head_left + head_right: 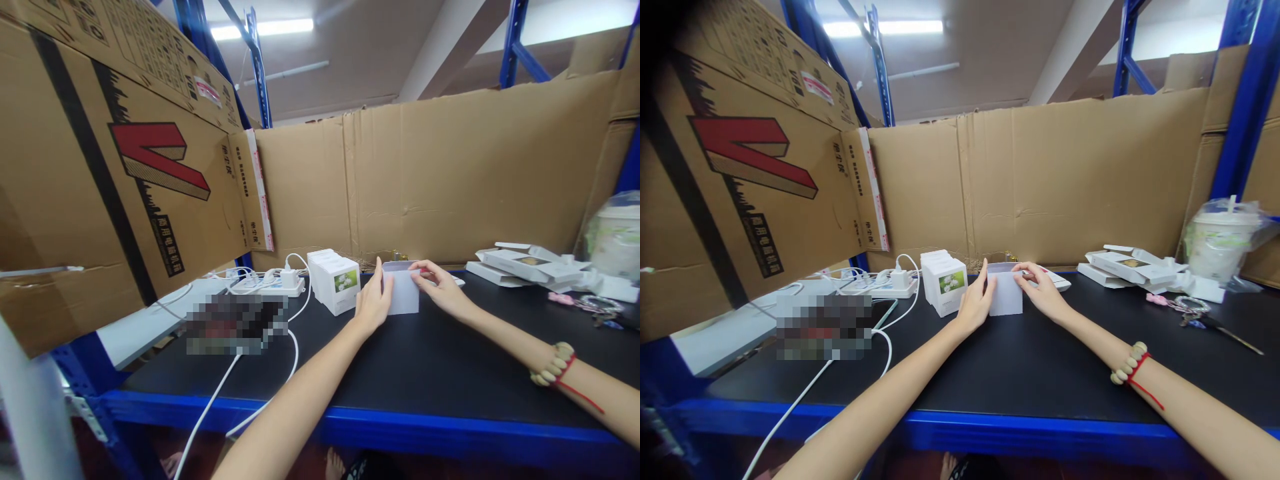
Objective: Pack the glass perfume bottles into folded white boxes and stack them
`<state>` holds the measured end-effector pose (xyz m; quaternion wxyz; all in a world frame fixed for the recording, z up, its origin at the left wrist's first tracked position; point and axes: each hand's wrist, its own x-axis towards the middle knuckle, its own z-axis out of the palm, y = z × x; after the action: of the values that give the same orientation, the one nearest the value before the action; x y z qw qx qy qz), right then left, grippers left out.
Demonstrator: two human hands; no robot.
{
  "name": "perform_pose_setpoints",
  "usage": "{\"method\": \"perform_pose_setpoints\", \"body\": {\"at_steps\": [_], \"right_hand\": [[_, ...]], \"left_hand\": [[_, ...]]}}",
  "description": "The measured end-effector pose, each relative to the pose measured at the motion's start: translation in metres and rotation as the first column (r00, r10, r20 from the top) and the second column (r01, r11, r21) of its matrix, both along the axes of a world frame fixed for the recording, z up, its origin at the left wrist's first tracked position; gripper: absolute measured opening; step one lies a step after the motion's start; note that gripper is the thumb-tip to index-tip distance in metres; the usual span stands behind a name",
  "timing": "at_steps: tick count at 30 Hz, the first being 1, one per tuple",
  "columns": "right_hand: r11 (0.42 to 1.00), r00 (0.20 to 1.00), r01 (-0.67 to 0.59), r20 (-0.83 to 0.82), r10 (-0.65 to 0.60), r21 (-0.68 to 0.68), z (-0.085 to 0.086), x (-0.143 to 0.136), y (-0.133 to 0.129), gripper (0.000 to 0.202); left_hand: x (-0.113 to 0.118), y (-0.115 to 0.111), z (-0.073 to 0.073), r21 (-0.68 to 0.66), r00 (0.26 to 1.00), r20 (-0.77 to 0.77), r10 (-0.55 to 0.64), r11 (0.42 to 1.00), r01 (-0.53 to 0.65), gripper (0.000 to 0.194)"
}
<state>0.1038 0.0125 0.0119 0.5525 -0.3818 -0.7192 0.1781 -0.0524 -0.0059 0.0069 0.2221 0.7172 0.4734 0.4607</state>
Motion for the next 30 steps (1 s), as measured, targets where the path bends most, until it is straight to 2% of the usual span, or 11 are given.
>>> {"method": "perform_pose_setpoints", "body": {"at_steps": [5, 8, 10, 12, 15, 19, 22, 25, 27, 30], "right_hand": [[0.998, 0.998, 0.052, 0.025, -0.053, 0.026, 0.001, -0.003, -0.004, 0.043], [0.991, 0.993, 0.121, 0.003, -0.121, 0.057, 0.003, 0.000, -0.003, 0.039], [0.975, 0.978, 0.210, -0.014, -0.210, 0.074, 0.005, 0.006, 0.000, 0.035], [0.932, 0.936, 0.349, 0.013, -0.351, 0.094, 0.005, 0.017, 0.006, 0.032], [0.848, 0.829, 0.517, 0.179, -0.530, 0.118, -0.001, 0.036, 0.016, 0.038], [0.782, 0.693, 0.623, 0.449, -0.564, 0.020, -0.014, 0.053, 0.029, 0.060], [0.756, 0.667, 0.647, 0.555, -0.497, -0.100, -0.020, 0.057, 0.034, 0.064], [0.753, 0.673, 0.641, 0.579, -0.460, -0.147, -0.021, 0.058, 0.035, 0.059], [0.739, 0.671, 0.662, 0.542, -0.506, -0.129, -0.019, 0.058, 0.034, 0.051], [0.709, 0.657, 0.705, 0.395, -0.642, -0.022, -0.013, 0.055, 0.030, 0.040]], "left_hand": [[0.000, 0.000, -0.001, 0.042, 0.998, -0.052, -0.018, 0.999, 0.020, 0.060], [0.000, 0.000, -0.001, 0.093, 0.999, -0.043, -0.017, 0.995, 0.021, 0.058], [0.000, 0.001, -0.001, 0.119, 0.999, -0.043, 0.006, 0.993, -0.001, 0.055], [-0.001, 0.001, -0.002, 0.138, 0.997, -0.051, 0.057, 0.989, -0.050, 0.054], [-0.002, 0.000, -0.002, 0.162, 0.983, -0.103, 0.152, 0.978, -0.134, 0.057], [-0.003, 0.004, -0.004, 0.279, 0.947, -0.234, 0.218, 0.949, -0.150, 0.061], [-0.003, 0.011, -0.007, 0.456, 0.913, -0.291, 0.287, 0.880, -0.131, 0.060], [-0.003, 0.016, -0.009, 0.658, 0.860, -0.343, 0.377, 0.750, -0.067, 0.052], [-0.002, 0.017, -0.010, 0.728, 0.824, -0.409, 0.393, 0.684, 0.035, 0.043], [0.001, 0.014, -0.009, 0.752, 0.769, -0.511, 0.384, 0.632, 0.184, 0.033]]}}
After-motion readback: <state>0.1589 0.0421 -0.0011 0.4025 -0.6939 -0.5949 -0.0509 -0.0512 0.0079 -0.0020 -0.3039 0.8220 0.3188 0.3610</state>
